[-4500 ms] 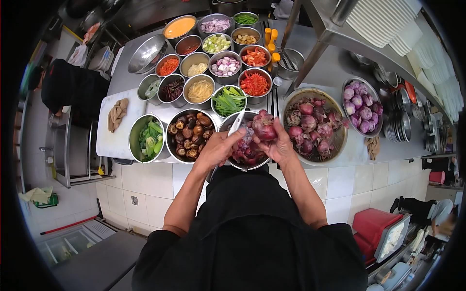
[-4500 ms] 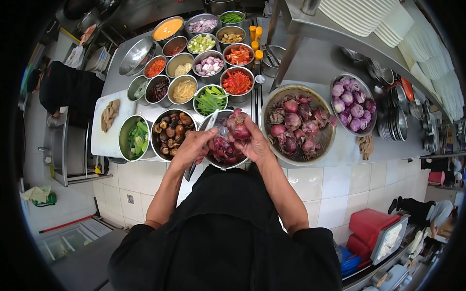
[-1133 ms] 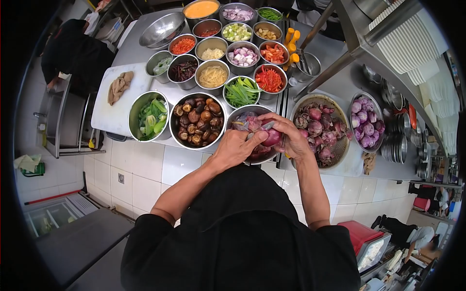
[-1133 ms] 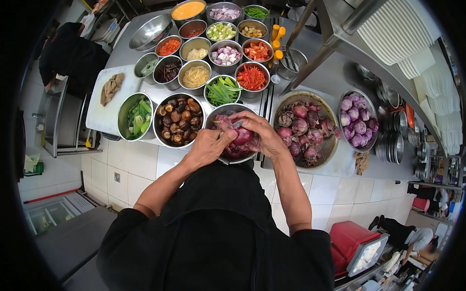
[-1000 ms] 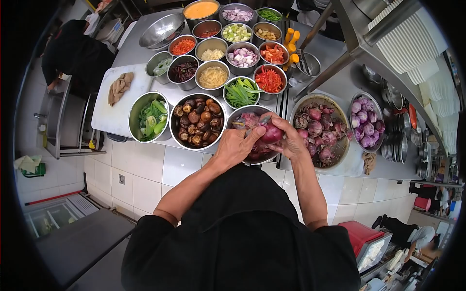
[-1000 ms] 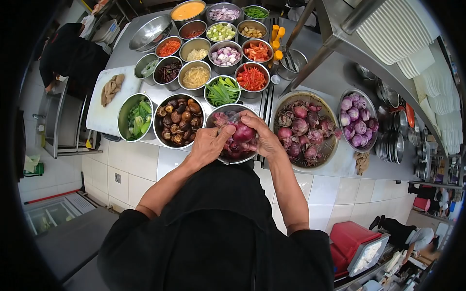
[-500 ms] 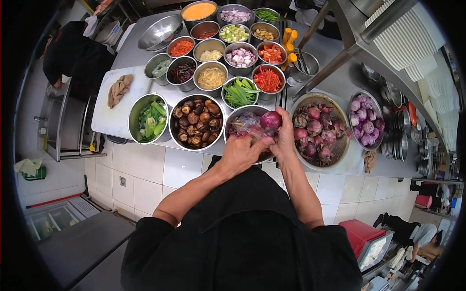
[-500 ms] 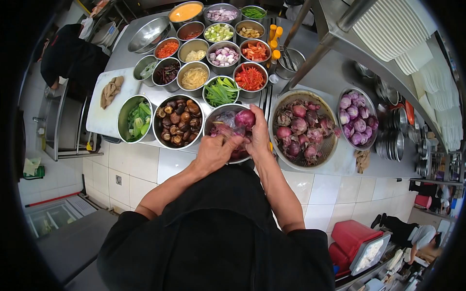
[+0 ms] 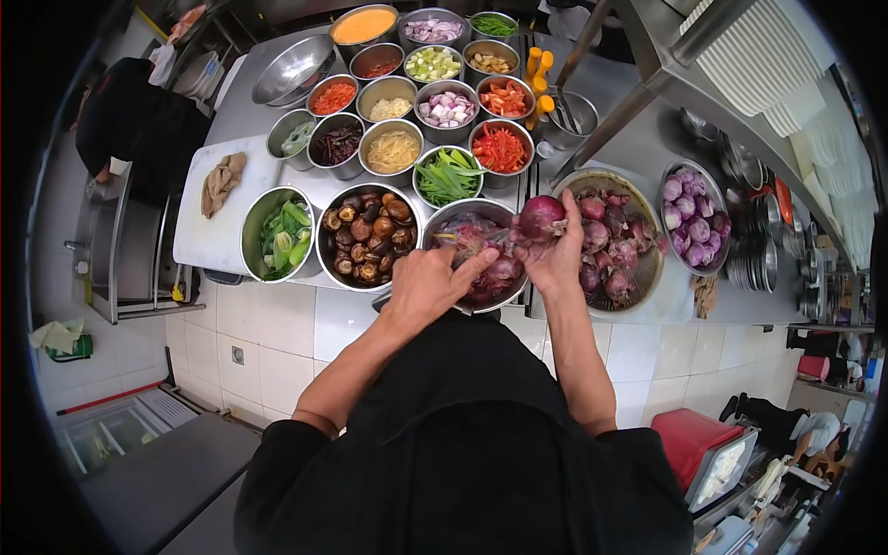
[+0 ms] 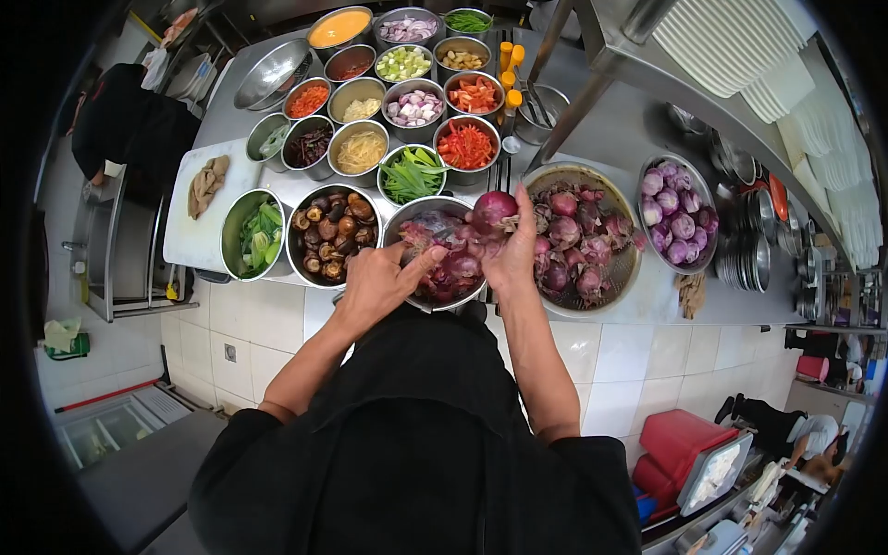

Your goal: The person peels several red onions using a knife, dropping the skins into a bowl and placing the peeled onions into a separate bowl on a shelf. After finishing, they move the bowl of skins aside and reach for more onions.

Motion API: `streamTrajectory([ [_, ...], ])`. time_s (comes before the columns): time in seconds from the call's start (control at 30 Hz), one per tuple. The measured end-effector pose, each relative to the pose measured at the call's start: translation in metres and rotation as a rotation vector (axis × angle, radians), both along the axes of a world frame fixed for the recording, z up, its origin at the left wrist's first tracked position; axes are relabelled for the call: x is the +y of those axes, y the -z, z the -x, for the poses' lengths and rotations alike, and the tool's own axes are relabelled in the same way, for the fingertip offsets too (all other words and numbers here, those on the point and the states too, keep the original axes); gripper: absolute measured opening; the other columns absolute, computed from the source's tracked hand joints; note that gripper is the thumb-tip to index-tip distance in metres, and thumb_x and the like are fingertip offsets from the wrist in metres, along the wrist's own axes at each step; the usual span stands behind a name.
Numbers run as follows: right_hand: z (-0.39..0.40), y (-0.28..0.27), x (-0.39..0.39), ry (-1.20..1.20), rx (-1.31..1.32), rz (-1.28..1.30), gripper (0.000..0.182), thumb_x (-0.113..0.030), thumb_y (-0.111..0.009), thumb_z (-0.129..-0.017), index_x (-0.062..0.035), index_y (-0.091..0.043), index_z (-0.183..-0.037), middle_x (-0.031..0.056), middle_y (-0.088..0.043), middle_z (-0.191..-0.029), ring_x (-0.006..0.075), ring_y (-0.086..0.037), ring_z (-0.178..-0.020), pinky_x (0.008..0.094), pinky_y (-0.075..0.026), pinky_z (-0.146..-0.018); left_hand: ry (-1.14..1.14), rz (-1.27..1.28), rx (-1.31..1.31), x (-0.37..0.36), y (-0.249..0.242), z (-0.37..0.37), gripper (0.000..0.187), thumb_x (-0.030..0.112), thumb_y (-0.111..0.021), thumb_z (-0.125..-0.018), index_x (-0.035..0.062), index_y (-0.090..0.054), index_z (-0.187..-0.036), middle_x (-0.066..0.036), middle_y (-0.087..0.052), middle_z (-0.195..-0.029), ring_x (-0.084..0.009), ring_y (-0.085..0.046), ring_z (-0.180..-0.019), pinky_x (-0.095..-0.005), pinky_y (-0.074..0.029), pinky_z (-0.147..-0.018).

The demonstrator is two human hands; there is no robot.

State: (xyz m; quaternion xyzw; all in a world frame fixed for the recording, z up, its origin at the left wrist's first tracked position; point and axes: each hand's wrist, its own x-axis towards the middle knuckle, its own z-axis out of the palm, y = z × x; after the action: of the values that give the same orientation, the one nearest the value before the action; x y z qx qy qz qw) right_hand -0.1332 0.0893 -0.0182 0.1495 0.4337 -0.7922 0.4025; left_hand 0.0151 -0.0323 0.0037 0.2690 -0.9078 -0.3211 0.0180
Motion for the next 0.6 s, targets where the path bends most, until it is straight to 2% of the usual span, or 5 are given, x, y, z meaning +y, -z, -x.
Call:
streamTrajectory([
  [0.03,0.004,0.01,0.005,-0.01,0.04,0.036,0.051,-0.061,-0.054,-0.087,-0.0099,-0.063,-0.085,0.01,-0.067,-0.074,0.0169,-0.06,-0.057,0.024,-0.036,-0.043,0.014,0.047,-0.034,-0.003,0.002,0.0,0.079,0.071,-0.051,-0.083,-0.0056,-0.066,-0.072,-0.026,-0.061,-0.059,-0.0404,-0.066,-0.062,-0.0486,-0.052,-0.058],
  [0.13,0.01,0.017,0.013,-0.047,0.043,0.098,0.05,-0.06,-0.055,-0.087,-0.0102,-0.063,-0.084,0.0104,-0.067,-0.074,0.0179,-0.058,-0.056,0.0266,-0.037,-0.043,0.038,0.111,-0.074,-0.005,0.004,0.004,0.074,0.066,-0.05,-0.087,-0.0045,-0.066,-0.07,-0.026,-0.061,-0.059,-0.0408,-0.065,-0.06,-0.0494,-0.052,-0.057],
  [0.33,-0.001,0.005,0.012,-0.048,0.118,0.124,0.05,-0.053,-0.046,-0.095,-0.0052,-0.06,-0.104,0.0116,-0.065,-0.081,0.0193,-0.058,-0.055,0.0247,-0.036,-0.039,0.045,0.199,-0.052,-0.004,0.03,0.007,0.066,0.059,-0.054,-0.089,-0.0048,-0.069,-0.081,-0.024,-0.062,-0.06,-0.0397,-0.067,-0.062,-0.0489,-0.053,-0.06],
  [0.5,-0.003,0.01,0.021,-0.166,0.272,0.232,0.049,-0.047,-0.039,-0.098,-0.0016,-0.058,-0.105,0.0125,-0.064,-0.084,0.0208,-0.057,-0.051,0.0235,-0.033,-0.033,0.046,0.02,-0.054,-0.009,0.015,0.01,0.07,0.063,-0.064,-0.08,-0.0063,-0.069,-0.087,-0.022,-0.064,-0.061,-0.0373,-0.067,-0.064,-0.0439,-0.053,-0.062],
  [0.6,-0.008,0.006,0.018,-0.21,0.369,0.281,0.042,-0.042,-0.038,-0.098,-0.0043,-0.057,-0.105,0.0098,-0.063,-0.083,0.0146,-0.058,-0.057,0.0231,-0.036,-0.038,0.062,-0.19,-0.018,-0.01,0.007,0.012,0.072,0.064,-0.07,-0.074,-0.0069,-0.069,-0.087,-0.02,-0.063,-0.06,-0.0328,-0.067,-0.06,-0.0404,-0.052,-0.061],
])
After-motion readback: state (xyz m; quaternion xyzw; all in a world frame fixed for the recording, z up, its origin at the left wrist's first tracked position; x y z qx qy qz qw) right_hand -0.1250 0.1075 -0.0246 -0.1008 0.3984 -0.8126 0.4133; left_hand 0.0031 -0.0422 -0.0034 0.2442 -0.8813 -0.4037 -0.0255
